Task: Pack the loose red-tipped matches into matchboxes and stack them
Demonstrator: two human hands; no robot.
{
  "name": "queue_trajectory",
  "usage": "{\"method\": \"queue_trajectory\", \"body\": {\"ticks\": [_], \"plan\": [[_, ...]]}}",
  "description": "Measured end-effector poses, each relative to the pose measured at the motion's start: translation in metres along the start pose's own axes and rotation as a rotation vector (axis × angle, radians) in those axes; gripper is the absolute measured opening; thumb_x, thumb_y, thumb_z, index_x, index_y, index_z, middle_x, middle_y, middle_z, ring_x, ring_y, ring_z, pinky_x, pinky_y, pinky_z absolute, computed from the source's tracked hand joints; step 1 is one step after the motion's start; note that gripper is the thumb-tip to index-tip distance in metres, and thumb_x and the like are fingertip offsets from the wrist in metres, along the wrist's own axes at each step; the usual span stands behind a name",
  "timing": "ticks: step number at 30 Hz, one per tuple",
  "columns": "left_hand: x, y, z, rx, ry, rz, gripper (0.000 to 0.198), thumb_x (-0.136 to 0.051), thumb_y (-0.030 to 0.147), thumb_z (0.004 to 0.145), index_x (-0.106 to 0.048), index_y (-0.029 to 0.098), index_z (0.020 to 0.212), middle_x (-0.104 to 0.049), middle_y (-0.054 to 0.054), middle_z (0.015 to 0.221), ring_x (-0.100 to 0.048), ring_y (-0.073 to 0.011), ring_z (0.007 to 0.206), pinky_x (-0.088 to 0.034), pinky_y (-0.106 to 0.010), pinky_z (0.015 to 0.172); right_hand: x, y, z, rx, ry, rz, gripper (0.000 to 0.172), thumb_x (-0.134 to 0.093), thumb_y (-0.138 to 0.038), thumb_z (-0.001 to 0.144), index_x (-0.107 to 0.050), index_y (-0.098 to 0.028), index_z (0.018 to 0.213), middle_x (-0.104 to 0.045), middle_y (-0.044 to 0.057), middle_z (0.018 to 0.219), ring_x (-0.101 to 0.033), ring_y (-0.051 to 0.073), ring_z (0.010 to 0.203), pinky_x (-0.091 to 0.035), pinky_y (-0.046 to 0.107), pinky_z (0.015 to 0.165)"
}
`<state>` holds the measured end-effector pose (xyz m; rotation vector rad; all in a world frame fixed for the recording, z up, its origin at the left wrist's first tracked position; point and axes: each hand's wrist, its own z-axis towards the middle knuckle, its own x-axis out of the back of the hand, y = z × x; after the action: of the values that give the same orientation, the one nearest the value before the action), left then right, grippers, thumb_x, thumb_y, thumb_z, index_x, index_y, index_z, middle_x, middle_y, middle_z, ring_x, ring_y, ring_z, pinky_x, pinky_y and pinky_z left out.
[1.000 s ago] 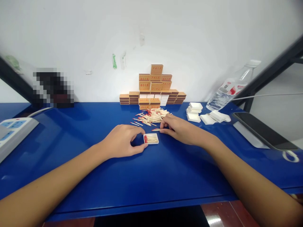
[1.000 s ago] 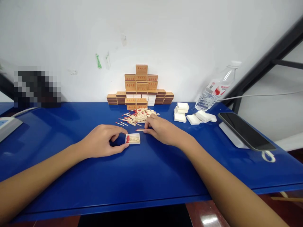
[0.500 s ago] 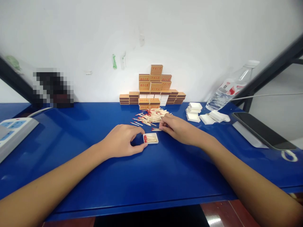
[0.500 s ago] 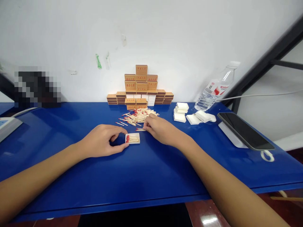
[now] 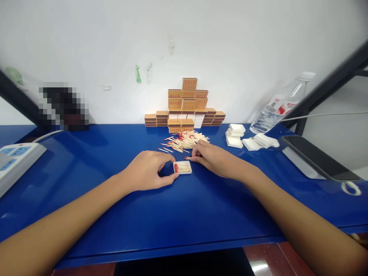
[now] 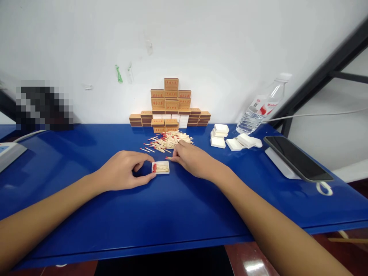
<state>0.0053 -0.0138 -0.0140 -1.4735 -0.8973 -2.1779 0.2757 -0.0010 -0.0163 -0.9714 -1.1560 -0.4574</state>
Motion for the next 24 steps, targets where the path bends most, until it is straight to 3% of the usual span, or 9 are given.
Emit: {"method": "queue_trajectory", "body": {"ticks": [7,12,17,24], "plan": [[-0.001,0.000,0.000,-0.007,0.003,-0.006,0.028,-0.068,0.044,0.091,-0.075,0.022,0.107,-0.061,0.005,0.065,-0.056,-0.0127,0.057,-0.037,-0.027,0.058,0.002,-0.001,-0.004,0.000,0.002,-0.017,0.019,-0.047,-0.030,0.107,-0.054,-0.021,0.092,-0.062,0.009,0.098,-0.060,0.023,0.087,-0.046,0.037,0.079],[-0.002,0.000,-0.001,-0.014,0.015,-0.009,0.027,-0.068,0.043,0.091,-0.074,0.022,0.106,-0.061,0.005,0.064,-0.057,-0.0129,0.058,-0.037,-0.026,0.059,0.009,-0.020,-0.008,0.042,0.078,0.085,0.017,-0.046,-0.029,0.108,-0.055,-0.022,0.096,-0.062,0.008,0.103,-0.060,0.022,0.092,-0.046,0.035,0.080],[-0.002,0.001,-0.002,-0.015,0.016,-0.004,0.027,-0.068,0.042,0.090,-0.074,0.021,0.106,-0.060,0.005,0.065,-0.056,-0.0129,0.058,-0.037,-0.026,0.059,-0.001,-0.040,-0.009,0.094,0.033,0.031,0.016,-0.048,-0.029,0.109,-0.057,-0.020,0.099,-0.062,0.008,0.105,-0.060,0.020,0.089,-0.046,0.033,0.077],[-0.003,0.001,-0.002,-0.019,0.030,-0.002,0.029,-0.068,0.044,0.091,-0.074,0.021,0.109,-0.060,0.005,0.065,-0.057,-0.0129,0.059,-0.038,-0.026,0.060,-0.003,-0.037,-0.010,0.098,0.013,-0.022,0.018,-0.054,-0.031,0.108,-0.063,-0.019,0.099,-0.060,0.007,0.106,-0.059,0.019,0.086,-0.044,0.032,0.075]]}}
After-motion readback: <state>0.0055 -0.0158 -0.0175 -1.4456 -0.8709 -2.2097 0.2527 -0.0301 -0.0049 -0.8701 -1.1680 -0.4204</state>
